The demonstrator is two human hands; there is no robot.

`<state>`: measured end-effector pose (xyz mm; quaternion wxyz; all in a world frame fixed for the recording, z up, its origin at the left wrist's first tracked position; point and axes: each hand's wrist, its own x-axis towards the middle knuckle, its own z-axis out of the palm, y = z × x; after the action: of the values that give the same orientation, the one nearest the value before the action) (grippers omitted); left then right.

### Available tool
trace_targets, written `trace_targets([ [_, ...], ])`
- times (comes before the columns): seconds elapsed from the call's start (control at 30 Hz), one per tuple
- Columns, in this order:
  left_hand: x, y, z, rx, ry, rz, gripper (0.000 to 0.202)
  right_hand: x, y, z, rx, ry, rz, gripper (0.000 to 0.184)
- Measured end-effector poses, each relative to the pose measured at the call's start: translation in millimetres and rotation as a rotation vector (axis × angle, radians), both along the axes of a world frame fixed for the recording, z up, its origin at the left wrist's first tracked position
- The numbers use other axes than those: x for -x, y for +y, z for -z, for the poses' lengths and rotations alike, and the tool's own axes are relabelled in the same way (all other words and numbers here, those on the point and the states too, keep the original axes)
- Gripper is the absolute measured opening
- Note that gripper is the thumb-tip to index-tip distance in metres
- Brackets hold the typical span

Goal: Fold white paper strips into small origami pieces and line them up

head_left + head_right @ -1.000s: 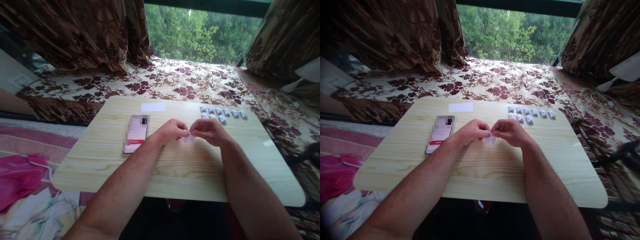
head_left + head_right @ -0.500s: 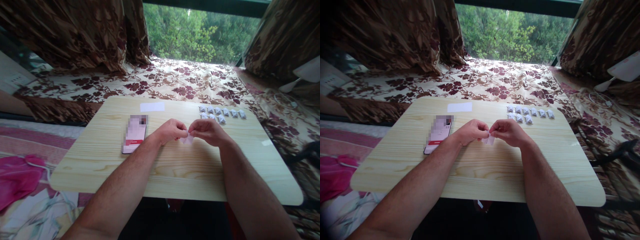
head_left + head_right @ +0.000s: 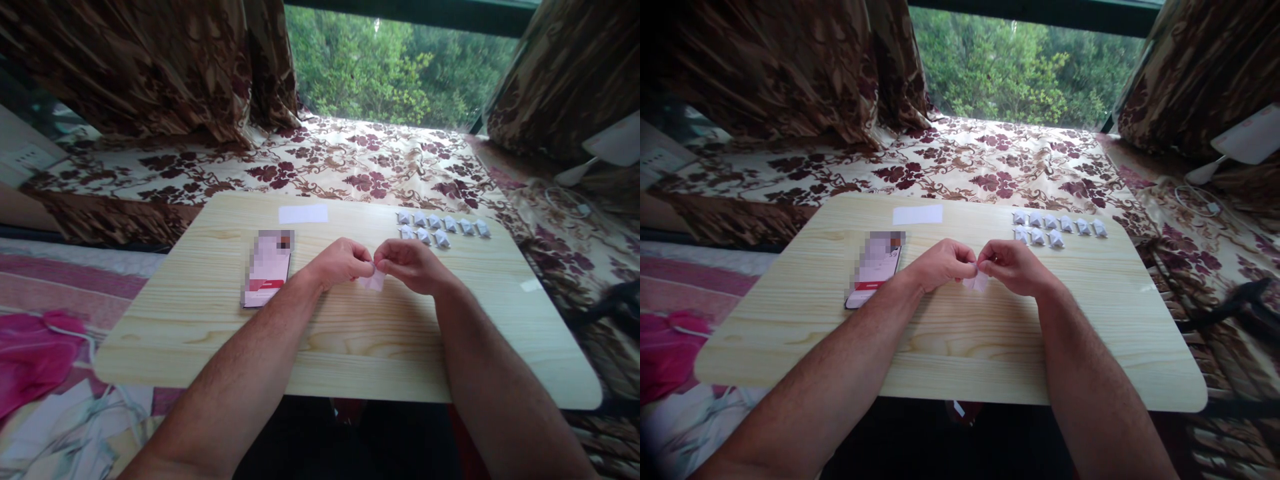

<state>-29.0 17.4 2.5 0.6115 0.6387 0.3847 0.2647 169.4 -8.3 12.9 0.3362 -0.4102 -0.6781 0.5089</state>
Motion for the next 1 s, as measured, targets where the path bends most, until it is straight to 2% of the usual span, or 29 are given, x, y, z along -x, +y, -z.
trace_targets([
  [0.6,-2.9,1.7,5.0,-0.024,0.027,-0.044,0.009,5.9,-0.4,2.2,-0.045,-0.043,0.088,0.007],
  [1.0,-4.1,-2.2,-4.1,-0.001,0.004,-0.035,0.014,2.7,2.1,2.3,-0.010,0.027,0.097,0.010],
])
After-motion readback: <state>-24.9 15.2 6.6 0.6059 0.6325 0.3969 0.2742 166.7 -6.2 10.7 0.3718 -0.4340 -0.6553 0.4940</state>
